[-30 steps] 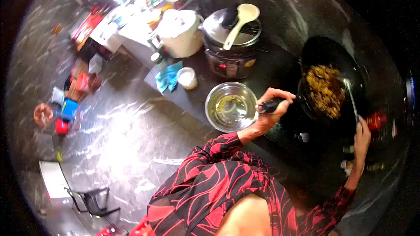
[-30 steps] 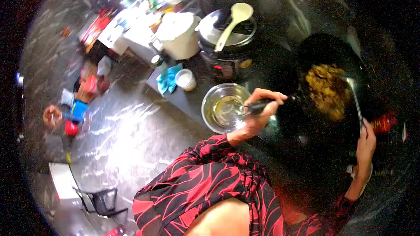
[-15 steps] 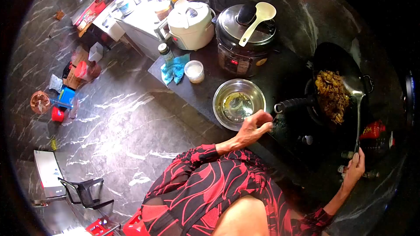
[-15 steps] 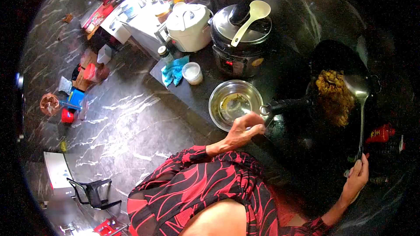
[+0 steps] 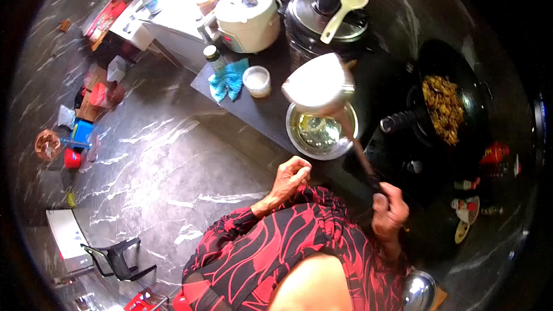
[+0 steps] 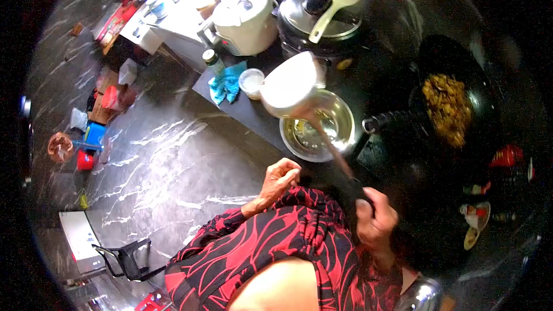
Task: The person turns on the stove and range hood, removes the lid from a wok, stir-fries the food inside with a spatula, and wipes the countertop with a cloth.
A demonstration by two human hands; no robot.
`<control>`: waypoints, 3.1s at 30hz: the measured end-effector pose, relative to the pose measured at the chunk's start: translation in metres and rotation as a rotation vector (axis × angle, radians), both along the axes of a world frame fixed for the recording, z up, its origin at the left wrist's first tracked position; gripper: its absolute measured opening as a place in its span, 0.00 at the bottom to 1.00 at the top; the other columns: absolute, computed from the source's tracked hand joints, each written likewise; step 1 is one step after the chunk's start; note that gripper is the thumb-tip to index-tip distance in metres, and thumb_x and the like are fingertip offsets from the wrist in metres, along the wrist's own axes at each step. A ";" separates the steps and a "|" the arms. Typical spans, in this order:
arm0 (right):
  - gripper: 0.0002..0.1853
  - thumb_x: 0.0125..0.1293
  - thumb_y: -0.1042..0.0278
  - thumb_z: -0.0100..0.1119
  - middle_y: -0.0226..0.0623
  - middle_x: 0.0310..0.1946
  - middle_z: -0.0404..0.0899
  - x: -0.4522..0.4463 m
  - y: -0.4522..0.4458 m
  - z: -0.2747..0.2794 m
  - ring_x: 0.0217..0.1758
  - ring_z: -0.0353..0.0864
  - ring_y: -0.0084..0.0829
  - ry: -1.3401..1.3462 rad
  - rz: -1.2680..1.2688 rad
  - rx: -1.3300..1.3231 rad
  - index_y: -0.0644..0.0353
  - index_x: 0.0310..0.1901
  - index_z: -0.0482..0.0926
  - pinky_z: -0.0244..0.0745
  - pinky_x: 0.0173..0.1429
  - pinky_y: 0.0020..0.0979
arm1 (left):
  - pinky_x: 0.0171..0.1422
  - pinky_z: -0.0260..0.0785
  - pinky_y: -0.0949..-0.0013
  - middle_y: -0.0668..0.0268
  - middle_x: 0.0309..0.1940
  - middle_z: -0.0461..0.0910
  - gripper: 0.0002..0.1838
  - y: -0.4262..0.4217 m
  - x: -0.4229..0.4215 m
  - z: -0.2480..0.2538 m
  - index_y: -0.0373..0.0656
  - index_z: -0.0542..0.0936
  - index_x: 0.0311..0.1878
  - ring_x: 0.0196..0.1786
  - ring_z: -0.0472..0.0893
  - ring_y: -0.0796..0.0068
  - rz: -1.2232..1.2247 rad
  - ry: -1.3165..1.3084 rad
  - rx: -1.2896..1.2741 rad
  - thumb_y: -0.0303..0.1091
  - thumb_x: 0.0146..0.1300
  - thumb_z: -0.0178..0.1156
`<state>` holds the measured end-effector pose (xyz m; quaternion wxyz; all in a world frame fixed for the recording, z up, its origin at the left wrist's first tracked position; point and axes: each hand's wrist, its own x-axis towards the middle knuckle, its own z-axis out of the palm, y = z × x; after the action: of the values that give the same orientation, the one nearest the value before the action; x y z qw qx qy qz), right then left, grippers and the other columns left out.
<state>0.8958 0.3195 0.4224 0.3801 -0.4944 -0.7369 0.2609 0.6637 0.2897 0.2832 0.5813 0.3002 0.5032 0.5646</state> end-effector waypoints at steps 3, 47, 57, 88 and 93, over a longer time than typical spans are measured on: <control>0.09 0.63 0.67 0.59 0.40 0.26 0.78 -0.006 0.000 -0.033 0.25 0.78 0.32 0.013 0.040 -0.141 0.63 0.41 0.76 0.71 0.31 0.28 | 0.28 0.66 0.80 0.69 0.23 0.75 0.02 -0.014 -0.006 -0.012 0.37 0.74 0.37 0.24 0.72 0.84 0.027 0.029 -0.022 0.25 0.64 0.55; 0.40 0.52 0.75 0.64 0.52 0.57 0.62 0.050 0.026 -0.139 0.54 0.66 0.44 -0.250 -0.035 0.487 0.67 0.65 0.55 0.70 0.51 0.34 | 0.27 0.65 0.79 0.67 0.24 0.76 0.06 -0.103 0.054 -0.039 0.37 0.74 0.38 0.24 0.72 0.84 0.384 0.031 -0.263 0.30 0.62 0.57; 0.25 0.56 0.78 0.56 0.48 0.47 0.66 -0.031 -0.022 -0.131 0.40 0.72 0.37 0.026 0.258 -0.022 0.67 0.57 0.65 0.74 0.42 0.31 | 0.26 0.67 0.78 0.68 0.22 0.76 0.06 -0.127 0.003 -0.044 0.38 0.76 0.36 0.23 0.73 0.82 0.378 0.053 -0.229 0.30 0.62 0.57; 0.45 0.33 0.54 0.71 0.52 0.55 0.62 -0.387 0.179 -0.182 0.54 0.69 0.60 -0.670 0.136 -0.076 0.45 0.58 0.61 0.75 0.49 0.53 | 0.28 0.72 0.75 0.65 0.24 0.77 0.07 -0.308 -0.174 -0.099 0.38 0.77 0.36 0.22 0.75 0.79 0.763 -0.102 -0.408 0.31 0.58 0.60; 0.54 0.35 0.46 0.68 0.61 0.55 0.61 -0.344 0.065 -0.189 0.53 0.69 0.57 -0.738 0.238 0.245 0.59 0.65 0.54 0.71 0.55 0.50 | 0.27 0.71 0.75 0.66 0.23 0.77 0.06 -0.275 -0.176 -0.099 0.38 0.77 0.36 0.21 0.73 0.80 0.561 -0.093 -0.436 0.30 0.58 0.60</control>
<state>0.5514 0.3840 0.2334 0.1133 -0.4173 -0.9015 0.0183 0.4875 0.0145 0.1841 0.4764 -0.0065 0.6476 0.5947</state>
